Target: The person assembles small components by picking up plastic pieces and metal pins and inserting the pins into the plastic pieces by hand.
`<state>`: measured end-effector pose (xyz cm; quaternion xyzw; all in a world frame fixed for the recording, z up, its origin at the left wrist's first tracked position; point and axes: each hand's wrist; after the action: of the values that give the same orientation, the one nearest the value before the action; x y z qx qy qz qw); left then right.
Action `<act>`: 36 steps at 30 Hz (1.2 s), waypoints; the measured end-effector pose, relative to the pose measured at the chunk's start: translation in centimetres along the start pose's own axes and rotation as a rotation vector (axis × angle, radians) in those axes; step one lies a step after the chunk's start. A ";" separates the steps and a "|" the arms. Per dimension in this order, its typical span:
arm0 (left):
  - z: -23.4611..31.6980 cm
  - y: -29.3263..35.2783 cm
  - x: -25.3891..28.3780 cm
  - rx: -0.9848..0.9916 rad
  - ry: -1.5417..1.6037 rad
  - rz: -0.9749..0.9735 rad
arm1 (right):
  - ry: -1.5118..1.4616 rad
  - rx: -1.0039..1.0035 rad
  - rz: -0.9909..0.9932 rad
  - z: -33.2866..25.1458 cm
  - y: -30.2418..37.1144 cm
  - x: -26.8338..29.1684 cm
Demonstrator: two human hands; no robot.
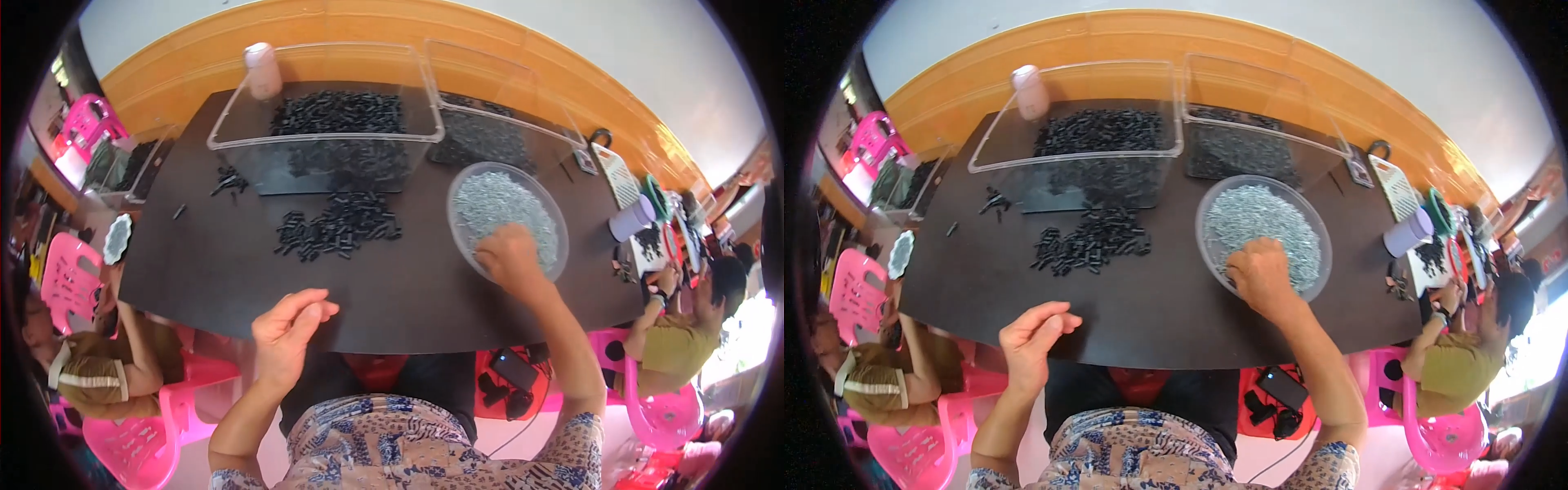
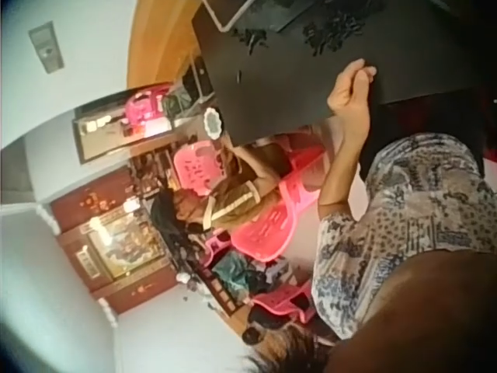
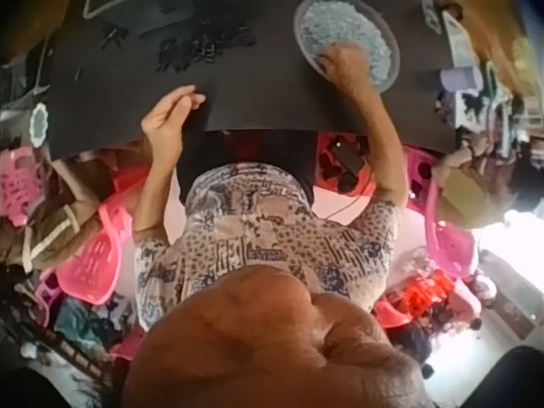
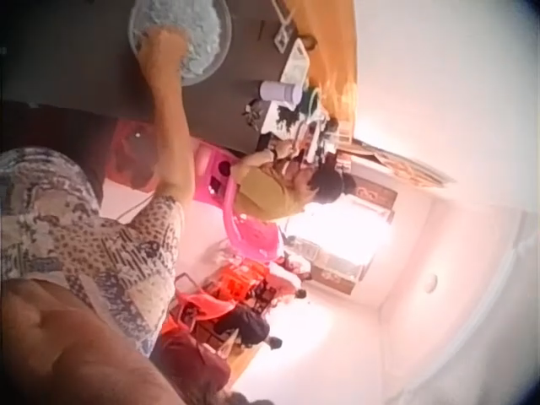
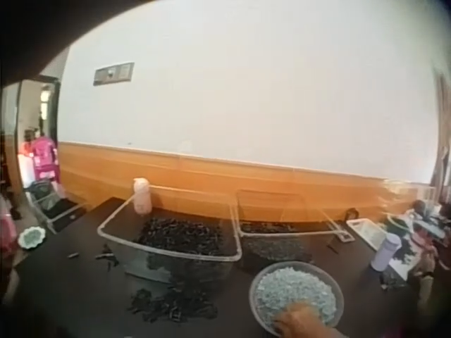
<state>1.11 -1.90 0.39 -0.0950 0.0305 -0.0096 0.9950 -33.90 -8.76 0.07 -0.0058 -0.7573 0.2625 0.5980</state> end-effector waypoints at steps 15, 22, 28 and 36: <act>-1.0 -5.7 0.7 -0.640 -0.832 0.094 | -0.074 -0.131 0.115 -1.7 -0.1 1.2; -2.0 -5.1 2.6 -0.551 -0.918 0.150 | -0.100 -0.217 0.139 -2.2 0.6 1.7; -3.0 -6.2 1.4 -0.659 -1.151 0.052 | 0.003 -0.155 0.144 -2.1 0.7 1.0; -3.8 -6.8 0.7 -0.683 -1.236 -0.052 | -0.027 -0.174 0.179 -2.2 1.3 1.4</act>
<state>1.48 -9.27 -2.14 -0.3907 -0.5410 0.0323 0.7441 -32.67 -6.36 1.14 -0.1217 -0.7816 0.2482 0.5592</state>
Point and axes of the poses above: each hand's wrist, its own y-axis away from the middle knuckle, its own x-axis out of the back of the hand, z = x × y, and after that the axes turned 4 degrees about -x, right-handed
